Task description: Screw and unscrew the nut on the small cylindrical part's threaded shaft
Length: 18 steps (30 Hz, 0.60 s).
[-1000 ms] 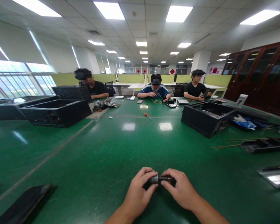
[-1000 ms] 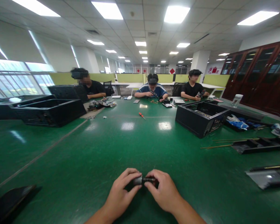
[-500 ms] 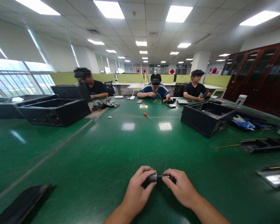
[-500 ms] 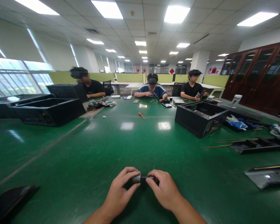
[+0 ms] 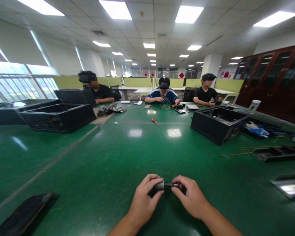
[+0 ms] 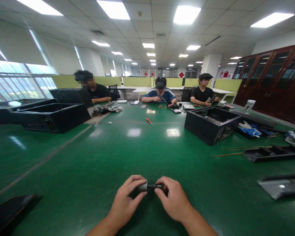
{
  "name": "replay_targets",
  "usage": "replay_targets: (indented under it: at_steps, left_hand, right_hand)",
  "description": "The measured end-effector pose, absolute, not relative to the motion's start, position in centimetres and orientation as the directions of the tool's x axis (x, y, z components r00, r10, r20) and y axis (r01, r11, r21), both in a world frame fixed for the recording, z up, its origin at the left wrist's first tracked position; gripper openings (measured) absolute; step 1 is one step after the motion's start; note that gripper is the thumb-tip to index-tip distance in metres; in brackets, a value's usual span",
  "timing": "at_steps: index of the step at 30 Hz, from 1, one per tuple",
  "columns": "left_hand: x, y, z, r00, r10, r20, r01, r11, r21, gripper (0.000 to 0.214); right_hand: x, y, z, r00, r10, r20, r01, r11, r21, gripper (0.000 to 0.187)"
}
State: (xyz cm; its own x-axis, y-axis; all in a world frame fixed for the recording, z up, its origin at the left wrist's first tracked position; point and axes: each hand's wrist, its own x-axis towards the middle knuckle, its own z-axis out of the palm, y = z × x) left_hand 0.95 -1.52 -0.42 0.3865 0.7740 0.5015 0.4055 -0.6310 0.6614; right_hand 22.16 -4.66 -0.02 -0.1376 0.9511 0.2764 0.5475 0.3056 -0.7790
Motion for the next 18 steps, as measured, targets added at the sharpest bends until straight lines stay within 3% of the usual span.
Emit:
replay_targets:
  at_steps: [18]
  left_hand:
    - [1.05,-1.51,-0.15,0.359,0.777,0.516,0.406,-0.628,0.664,0.032]
  right_hand:
    - [22.43,-4.72,0.03,-0.12,0.956,0.269,0.569,0.288,-0.77,0.008]
